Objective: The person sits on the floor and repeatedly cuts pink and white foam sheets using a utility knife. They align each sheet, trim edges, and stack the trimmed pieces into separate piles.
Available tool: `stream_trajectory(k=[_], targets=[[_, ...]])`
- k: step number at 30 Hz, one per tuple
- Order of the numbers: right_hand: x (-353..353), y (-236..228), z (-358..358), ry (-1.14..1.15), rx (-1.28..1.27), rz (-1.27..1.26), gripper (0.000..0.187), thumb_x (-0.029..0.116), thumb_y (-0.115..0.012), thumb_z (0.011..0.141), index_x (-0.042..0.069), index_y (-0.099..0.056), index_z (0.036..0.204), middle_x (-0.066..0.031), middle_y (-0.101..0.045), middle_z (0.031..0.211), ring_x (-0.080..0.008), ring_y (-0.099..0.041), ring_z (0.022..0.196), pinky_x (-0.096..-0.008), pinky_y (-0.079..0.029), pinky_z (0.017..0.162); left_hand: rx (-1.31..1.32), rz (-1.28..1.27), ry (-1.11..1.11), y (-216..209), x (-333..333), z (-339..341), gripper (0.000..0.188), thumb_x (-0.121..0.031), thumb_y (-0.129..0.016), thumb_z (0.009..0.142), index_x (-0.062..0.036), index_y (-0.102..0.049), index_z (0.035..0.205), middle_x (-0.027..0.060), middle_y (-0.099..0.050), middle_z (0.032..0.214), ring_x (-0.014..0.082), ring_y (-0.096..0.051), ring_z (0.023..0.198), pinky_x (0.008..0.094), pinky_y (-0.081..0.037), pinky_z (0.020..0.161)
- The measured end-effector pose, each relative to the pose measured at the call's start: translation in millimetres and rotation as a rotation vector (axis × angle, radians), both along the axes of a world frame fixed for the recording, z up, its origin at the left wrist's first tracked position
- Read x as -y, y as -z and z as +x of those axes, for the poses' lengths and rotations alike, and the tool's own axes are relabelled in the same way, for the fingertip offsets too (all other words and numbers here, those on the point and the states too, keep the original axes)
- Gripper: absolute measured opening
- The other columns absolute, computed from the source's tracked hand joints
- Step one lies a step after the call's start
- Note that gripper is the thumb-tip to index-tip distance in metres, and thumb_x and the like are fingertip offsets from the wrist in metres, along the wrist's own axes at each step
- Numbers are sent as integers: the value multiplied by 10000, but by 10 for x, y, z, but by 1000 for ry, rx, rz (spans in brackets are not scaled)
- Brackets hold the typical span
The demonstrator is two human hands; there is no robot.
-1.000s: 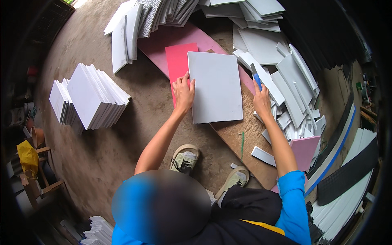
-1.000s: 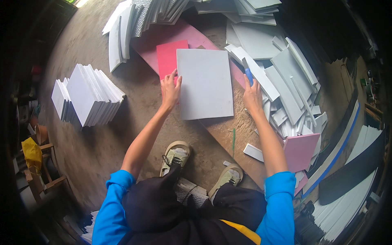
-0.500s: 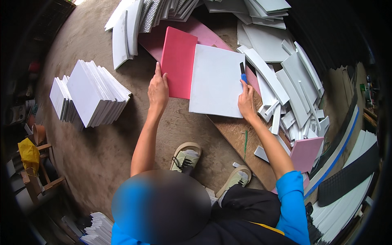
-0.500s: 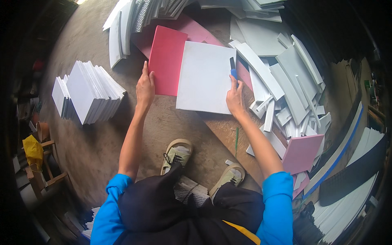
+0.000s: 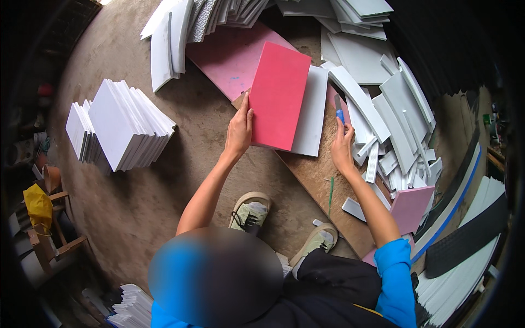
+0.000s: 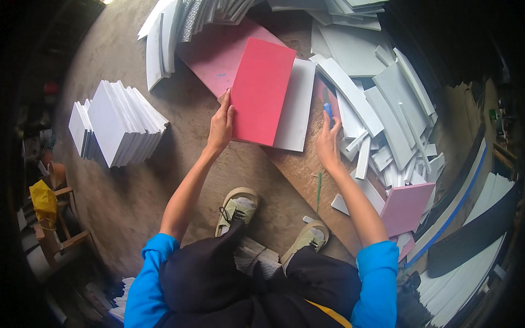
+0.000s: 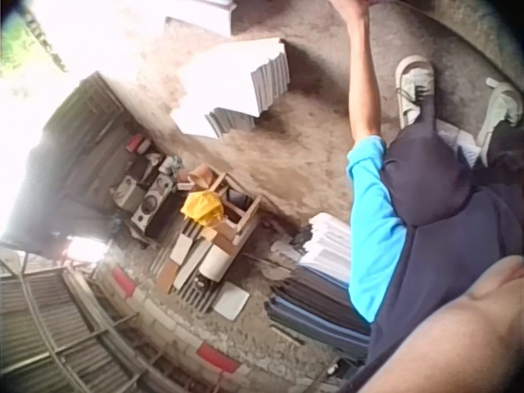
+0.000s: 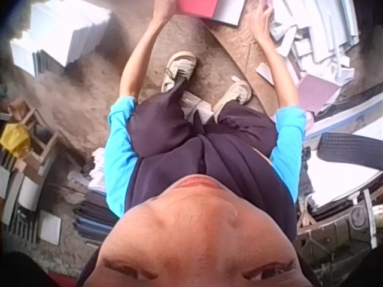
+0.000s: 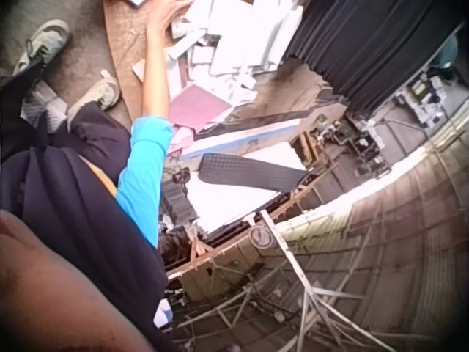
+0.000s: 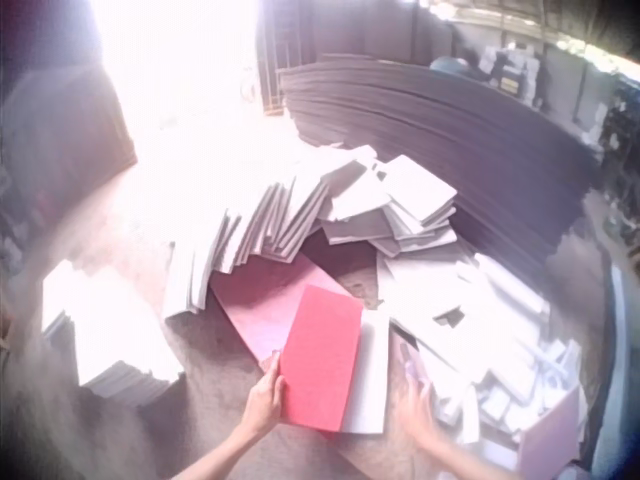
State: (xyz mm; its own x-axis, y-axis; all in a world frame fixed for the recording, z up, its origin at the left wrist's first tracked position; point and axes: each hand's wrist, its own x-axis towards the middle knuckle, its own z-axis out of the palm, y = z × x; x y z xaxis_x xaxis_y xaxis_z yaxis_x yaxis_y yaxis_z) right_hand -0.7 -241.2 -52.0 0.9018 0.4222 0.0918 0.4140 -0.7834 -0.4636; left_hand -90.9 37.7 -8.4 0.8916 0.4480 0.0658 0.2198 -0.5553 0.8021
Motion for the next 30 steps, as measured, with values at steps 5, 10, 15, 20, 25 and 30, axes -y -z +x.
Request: stream_trajectory(k=[5, 10, 15, 20, 25, 30], targets=[[-12, -81, -54, -25, 26, -91, 562, -49, -480, 783, -8, -318, 1320, -252, -270, 1241, -419, -326, 1146, -500, -289, 978, -276, 177, -17, 15, 129, -55, 519, -271, -455, 929, -98, -304, 1394, 190, -542, 1112, 342, -530, 1023, 436, -449, 842], [-414, -386, 35, -121, -166, 125, 464, 64, -515, 843, -46, -379, 1273, -232, -355, 1197, -367, -421, 1078, -433, -359, 940, -276, 328, 213, -74, -105, -266, 792, -417, -617, 813, -84, -228, 1417, 172, -336, 1309, 342, -366, 1157, 458, -378, 979], [-782, -313, 49, -9, -430, 188, 462, 130, -531, 860, -46, -417, 1272, -214, -428, 1148, -278, -552, 904, -365, -445, 843, -102, 217, 506, 31, -267, -363, 1170, -504, -771, 582, -15, -122, 1423, 210, -183, 1432, 398, -295, 1238, 463, -318, 1048], [-821, -257, -31, 76, -502, 328, 481, 155, -598, 832, -9, -458, 1261, -114, -538, 920, -207, -567, 817, -335, -470, 790, -71, 296, 464, 106, -144, -376, 1148, -383, -839, 495, 8, -230, 1386, 187, -238, 1420, 366, -385, 1119, 436, -411, 983], [-630, -147, -54, 55, -436, 262, 491, 143, -665, 784, 83, -508, 1245, -81, -540, 903, -159, -555, 753, -310, -480, 726, -90, 319, 431, 178, 105, -500, 1102, -315, -837, 523, -54, -235, 1409, 134, -238, 1444, 326, -410, 1087, 414, -458, 951], [-596, -166, -8, 77, -577, 398, 474, 118, -705, 744, 125, -563, 1196, -26, -577, 773, -100, -541, 685, -256, -463, 656, -4, 375, 459, 192, 51, -494, 1074, -292, -826, 532, -3, -250, 1391, 182, -318, 1408, 319, -442, 1038, 376, -459, 916]])
